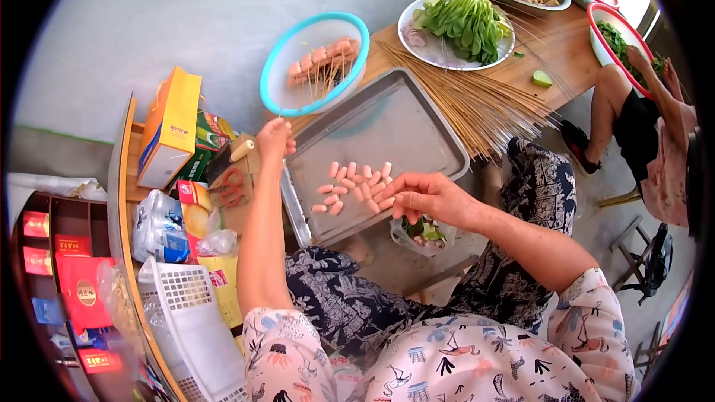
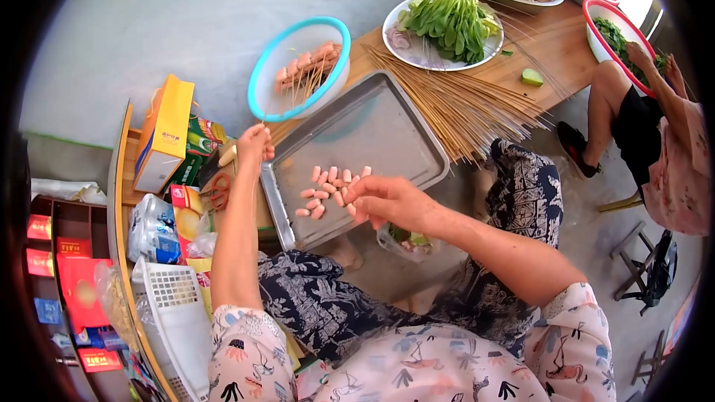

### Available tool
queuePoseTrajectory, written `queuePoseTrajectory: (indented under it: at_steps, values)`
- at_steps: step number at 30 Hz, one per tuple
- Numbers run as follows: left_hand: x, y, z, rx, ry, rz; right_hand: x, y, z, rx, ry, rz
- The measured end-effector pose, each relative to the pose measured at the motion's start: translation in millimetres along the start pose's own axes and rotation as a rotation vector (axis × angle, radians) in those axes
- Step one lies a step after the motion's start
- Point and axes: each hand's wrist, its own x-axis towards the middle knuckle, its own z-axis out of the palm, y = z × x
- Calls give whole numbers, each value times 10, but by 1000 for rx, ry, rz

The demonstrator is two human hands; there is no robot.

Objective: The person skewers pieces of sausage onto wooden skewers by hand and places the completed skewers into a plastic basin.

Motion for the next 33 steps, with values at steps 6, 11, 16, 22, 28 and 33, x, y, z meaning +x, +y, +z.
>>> queuePoseTrajectory:
  at_steps: [6, 11, 16, 22, 28, 33]
  values:
    - [-1058, -537, -573, 170, -105, 105, -369, -519, 517, -426, -115, -531]
    - [-1583, -796, -691, 194, -123, 76, -1096, -1204, 1506, -987, -167, -1094]
    - [-1634, -820, -637, 226, -83, 157, -1154, -1153, 1693, -211, -451, -951]
    - [-1706, -776, -525, 202, -55, 216, -1047, -927, 1453, -415, -451, -769]
    - [-1744, -824, -529, 232, -33, 286, -855, -945, 531, -799, -8, -86]
    - [-1768, -821, -547, 308, -56, 295, -201, -50, -1514, -1019, 588, 81]
